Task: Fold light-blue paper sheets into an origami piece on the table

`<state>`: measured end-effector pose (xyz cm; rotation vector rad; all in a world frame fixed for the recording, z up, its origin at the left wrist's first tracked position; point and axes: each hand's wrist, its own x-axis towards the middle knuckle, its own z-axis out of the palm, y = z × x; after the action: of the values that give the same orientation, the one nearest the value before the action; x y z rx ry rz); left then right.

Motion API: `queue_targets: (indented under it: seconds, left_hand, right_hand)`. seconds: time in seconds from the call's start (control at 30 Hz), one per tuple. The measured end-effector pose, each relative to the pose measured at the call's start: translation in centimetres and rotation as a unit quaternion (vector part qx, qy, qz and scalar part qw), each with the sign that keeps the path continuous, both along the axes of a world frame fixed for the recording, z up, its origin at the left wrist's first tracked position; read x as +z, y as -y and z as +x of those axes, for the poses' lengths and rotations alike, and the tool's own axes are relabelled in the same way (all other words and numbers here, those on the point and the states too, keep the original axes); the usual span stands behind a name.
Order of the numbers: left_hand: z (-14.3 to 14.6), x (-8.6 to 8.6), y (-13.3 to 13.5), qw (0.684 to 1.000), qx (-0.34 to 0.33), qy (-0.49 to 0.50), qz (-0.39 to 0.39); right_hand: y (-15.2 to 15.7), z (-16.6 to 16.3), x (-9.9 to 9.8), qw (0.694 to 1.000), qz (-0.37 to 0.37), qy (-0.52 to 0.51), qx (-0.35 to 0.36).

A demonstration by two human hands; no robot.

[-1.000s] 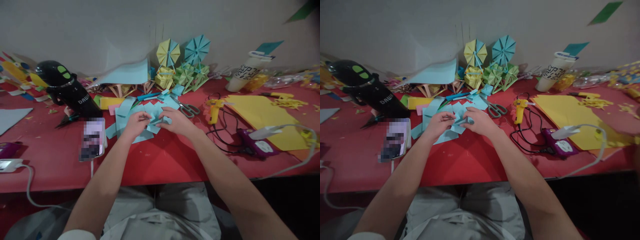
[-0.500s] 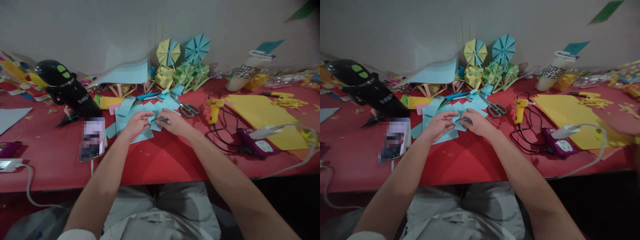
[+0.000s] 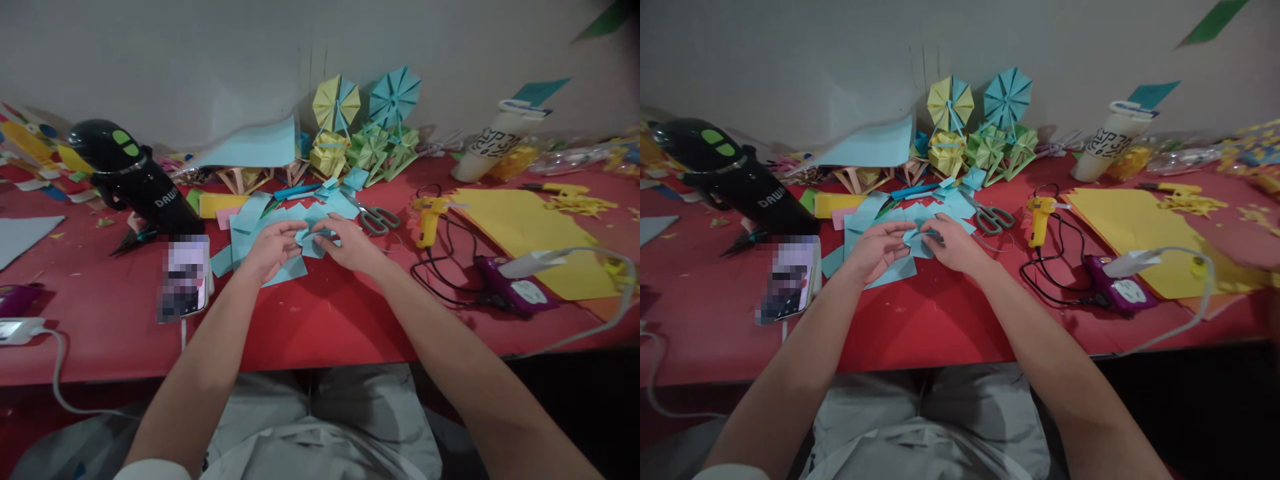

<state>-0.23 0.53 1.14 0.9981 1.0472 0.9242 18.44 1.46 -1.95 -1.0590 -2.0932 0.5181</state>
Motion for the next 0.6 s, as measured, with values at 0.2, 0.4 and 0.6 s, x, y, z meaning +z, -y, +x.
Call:
queue_targets:
  seconds: [0.2, 0.4, 0.6]
  left_hand:
    - [0.18, -0.09, -0.06, 1.000, 0.001, 0.010, -0.005]
    - [0.17, -0.01, 0.01, 1.000, -0.001, 0.008, -0.005]
    - [0.16, -0.04, 0.06, 1.000, -0.003, 0.005, -0.002]
  right_hand:
    - [0.34, -0.36, 0.45, 1.000, -0.013, -0.021, -0.015]
    - [0.34, -0.55, 0.46, 0.999, -0.022, -0.026, -0.033]
    - [0.43, -0.64, 0.51, 0.999, -0.018, -0.028, -0.025]
